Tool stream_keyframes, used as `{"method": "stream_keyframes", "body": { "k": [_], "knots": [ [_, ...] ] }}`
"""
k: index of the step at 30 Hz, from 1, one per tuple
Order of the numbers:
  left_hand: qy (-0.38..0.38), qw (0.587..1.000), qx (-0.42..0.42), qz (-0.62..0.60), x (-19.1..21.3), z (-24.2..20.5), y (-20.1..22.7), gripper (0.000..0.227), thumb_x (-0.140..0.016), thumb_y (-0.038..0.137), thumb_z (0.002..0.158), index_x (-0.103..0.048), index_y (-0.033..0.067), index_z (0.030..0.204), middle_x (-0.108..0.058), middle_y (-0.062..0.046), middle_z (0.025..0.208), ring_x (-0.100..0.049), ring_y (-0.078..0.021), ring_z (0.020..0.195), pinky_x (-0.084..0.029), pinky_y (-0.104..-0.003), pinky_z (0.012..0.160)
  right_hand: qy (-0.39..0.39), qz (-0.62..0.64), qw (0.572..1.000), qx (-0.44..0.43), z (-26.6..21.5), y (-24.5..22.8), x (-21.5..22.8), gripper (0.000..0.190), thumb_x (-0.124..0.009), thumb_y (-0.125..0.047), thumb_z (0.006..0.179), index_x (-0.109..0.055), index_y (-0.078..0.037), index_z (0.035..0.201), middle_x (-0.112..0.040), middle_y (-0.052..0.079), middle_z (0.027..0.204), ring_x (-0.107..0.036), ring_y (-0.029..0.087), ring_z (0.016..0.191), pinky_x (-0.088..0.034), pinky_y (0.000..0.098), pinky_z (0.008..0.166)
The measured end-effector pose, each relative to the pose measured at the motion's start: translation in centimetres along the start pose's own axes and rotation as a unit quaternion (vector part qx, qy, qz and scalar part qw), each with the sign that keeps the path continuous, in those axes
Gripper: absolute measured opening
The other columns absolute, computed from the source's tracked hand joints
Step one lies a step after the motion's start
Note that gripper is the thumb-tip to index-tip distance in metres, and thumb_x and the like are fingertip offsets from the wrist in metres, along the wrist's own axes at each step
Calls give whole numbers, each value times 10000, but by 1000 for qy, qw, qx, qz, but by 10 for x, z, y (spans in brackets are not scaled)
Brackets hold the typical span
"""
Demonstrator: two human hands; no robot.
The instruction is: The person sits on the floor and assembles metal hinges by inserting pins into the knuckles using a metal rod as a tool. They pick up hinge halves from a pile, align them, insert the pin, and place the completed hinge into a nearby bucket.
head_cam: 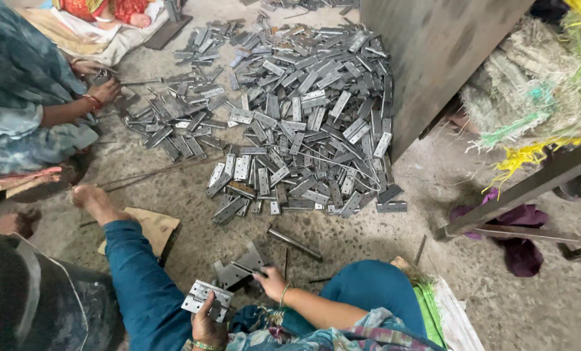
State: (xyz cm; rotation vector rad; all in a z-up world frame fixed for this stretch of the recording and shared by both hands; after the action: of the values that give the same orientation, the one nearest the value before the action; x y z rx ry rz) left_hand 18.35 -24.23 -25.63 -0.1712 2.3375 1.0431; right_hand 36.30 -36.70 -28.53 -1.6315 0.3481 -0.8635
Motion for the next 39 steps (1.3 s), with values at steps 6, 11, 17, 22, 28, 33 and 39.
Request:
{"method": "stream_keyframes", "body": {
  "k": [6, 11, 17, 22, 28, 33, 39],
  "knots": [
    [-3, 999, -22, 35, -1, -9, -3, 313, -728, 32, 849, -650, 95, 1146, -712, -41, 1012, -697, -211, 877, -566, -389, 741, -18, -17, 998, -62, -7, -5, 13, 328, -701, -290, 954, -746, -32, 1151, -766, 166, 972, -747, 261, 880, -556, 387, 794],
    [-5, 996, -45, 74, -11, -13, -3, 325, -755, 1, 818, -655, 75, 1119, -711, -45, 994, -690, -202, 852, -558, -379, 730, -117, -58, 991, -25, -22, -15, 1, 398, -686, -314, 991, -724, 16, 1210, -729, 245, 1038, -684, 390, 972, -531, 438, 853],
    [-4, 992, -68, 109, -19, -19, -1, 342, -787, -36, 781, -662, 51, 1087, -710, -49, 972, -682, -192, 821, -549, -367, 716, -110, -109, 977, 144, -37, -28, 1, 452, -704, -299, 980, -674, 12, 1307, -678, 264, 1214, -614, 450, 1174, -489, 476, 977],
    [-4, 985, -91, 144, -24, -24, 0, 357, -814, -67, 750, -667, 30, 1059, -709, -53, 953, -675, -184, 796, -542, -357, 705, -148, -95, 979, 103, -36, -30, 6, 405, -656, -313, 986, -703, -26, 1269, -701, 261, 1094, -680, 426, 1030, -542, 461, 889],
    [6, 979, -113, 170, -24, -24, 0, 372, -817, -94, 720, -674, 21, 1044, -723, -52, 949, -687, -173, 790, -554, -330, 716, -61, -104, 993, 5, -29, -6, -12, 330, -624, -287, 1058, -695, 25, 1141, -716, 266, 1062, -677, 431, 1037, -539, 460, 863],
    [-22, 991, -70, 114, -14, -18, -6, 343, -798, -87, 737, -662, -2, 1040, -722, -83, 931, -695, -226, 783, -579, -370, 708, -40, 187, 976, -104, -11, 19, -21, 336, -676, -244, 957, -716, 14, 1167, -753, 174, 1135, -698, 260, 1021, -536, 362, 884],
    [-20, 996, -37, 83, -1, 11, -15, 441, -759, -17, 757, -643, 69, 1174, -718, -45, 1022, -705, -222, 893, -590, -394, 777, -4, -71, 996, -60, 2, -32, 15, 307, -723, -292, 974, -730, -10, 1093, -740, 213, 1011, -741, 356, 939, -554, 390, 814]
  ]
}}
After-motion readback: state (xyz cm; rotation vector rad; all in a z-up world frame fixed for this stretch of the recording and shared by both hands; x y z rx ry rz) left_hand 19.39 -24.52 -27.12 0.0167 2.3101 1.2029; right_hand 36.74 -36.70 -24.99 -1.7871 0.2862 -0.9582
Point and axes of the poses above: each hand's wrist, its own z-axis towards the middle knuckle, its own x-axis out of the back of the hand, y = z × x, the point moved 1 cm from there along z, towards the middle knuckle
